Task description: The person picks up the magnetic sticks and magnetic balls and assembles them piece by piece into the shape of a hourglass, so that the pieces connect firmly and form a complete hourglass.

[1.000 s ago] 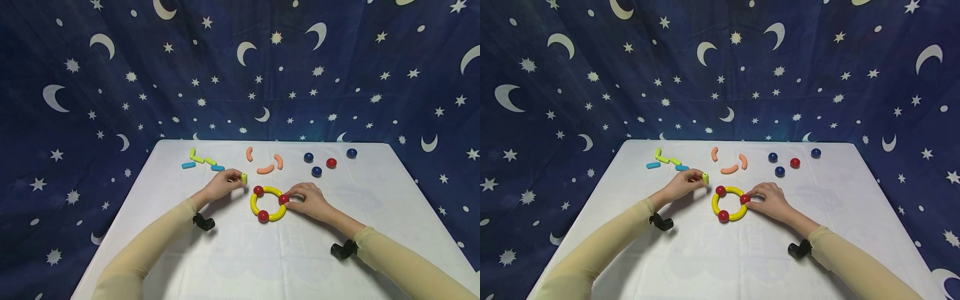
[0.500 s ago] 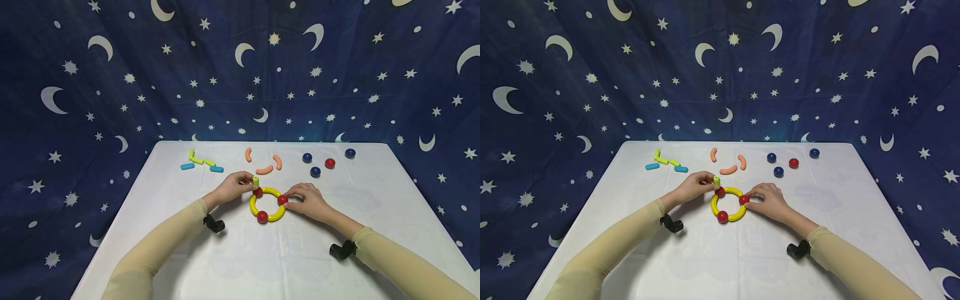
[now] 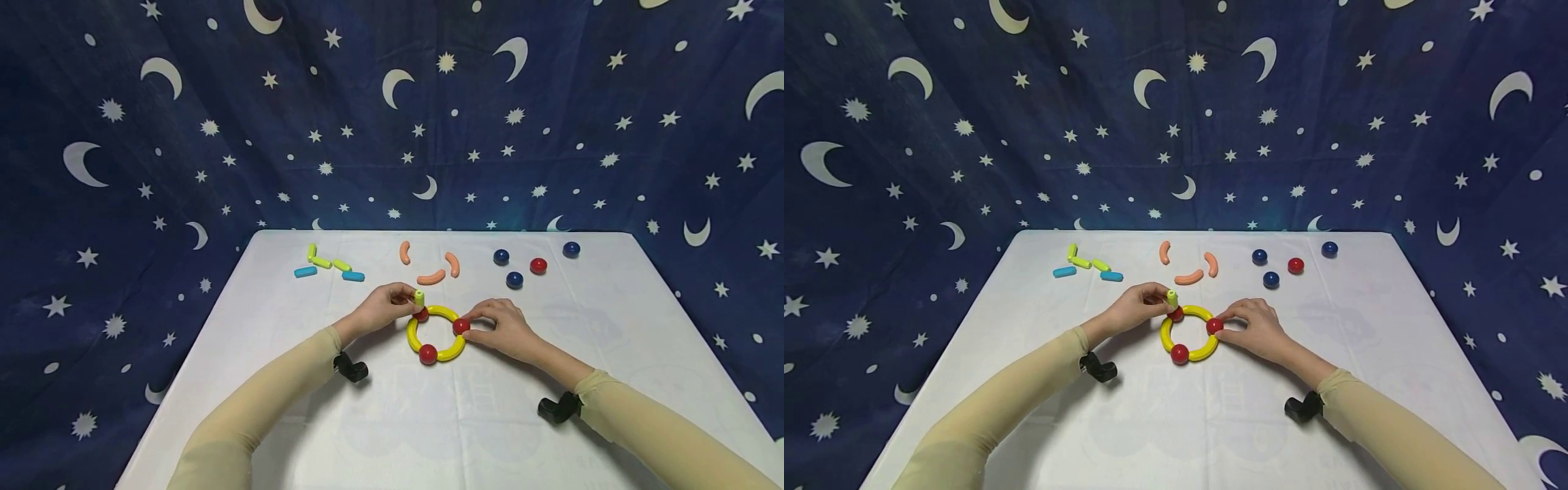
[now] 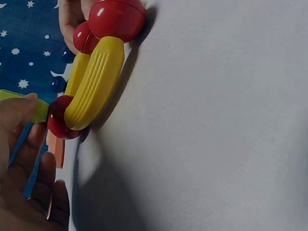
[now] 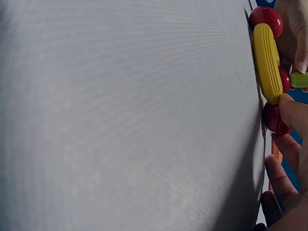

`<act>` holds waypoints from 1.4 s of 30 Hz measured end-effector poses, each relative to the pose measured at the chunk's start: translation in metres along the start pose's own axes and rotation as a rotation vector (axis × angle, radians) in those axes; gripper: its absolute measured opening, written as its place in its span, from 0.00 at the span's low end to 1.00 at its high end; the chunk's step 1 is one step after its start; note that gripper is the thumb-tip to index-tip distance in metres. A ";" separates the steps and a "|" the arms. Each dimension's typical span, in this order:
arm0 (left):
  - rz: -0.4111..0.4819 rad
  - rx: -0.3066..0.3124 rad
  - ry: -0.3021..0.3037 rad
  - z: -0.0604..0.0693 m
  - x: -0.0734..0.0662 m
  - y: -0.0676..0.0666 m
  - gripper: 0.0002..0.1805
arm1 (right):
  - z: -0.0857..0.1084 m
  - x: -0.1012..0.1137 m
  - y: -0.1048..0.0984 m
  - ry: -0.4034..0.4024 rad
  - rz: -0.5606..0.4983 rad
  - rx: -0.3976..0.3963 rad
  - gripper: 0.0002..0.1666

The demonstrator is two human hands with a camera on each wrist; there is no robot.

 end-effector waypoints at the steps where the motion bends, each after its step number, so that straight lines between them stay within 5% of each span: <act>1: 0.001 -0.001 0.003 0.000 0.000 0.000 0.17 | 0.000 0.000 0.000 -0.002 -0.004 -0.003 0.22; 11: -0.058 0.048 -0.032 0.012 0.005 0.002 0.19 | 0.000 0.001 0.000 -0.031 -0.022 -0.023 0.20; 19: -0.286 -0.017 -0.017 0.039 0.003 0.010 0.28 | 0.002 0.003 -0.001 -0.017 -0.023 -0.020 0.20; 27: -0.477 -0.075 0.022 0.066 -0.008 0.038 0.31 | 0.002 0.005 -0.001 -0.017 -0.015 -0.020 0.20; 33: -0.526 -0.122 0.046 0.068 -0.011 0.049 0.28 | 0.001 0.006 -0.001 -0.005 0.002 -0.026 0.18; 42: -0.495 -0.105 0.067 0.065 -0.006 0.042 0.21 | 0.004 0.009 -0.001 0.013 0.015 -0.047 0.15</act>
Point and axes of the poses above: each hand's wrist, its own z-axis away from the middle knuckle, its own y-axis out of the palm, x = y × z, the point moved 3 cm from there along -z, towards the middle knuckle
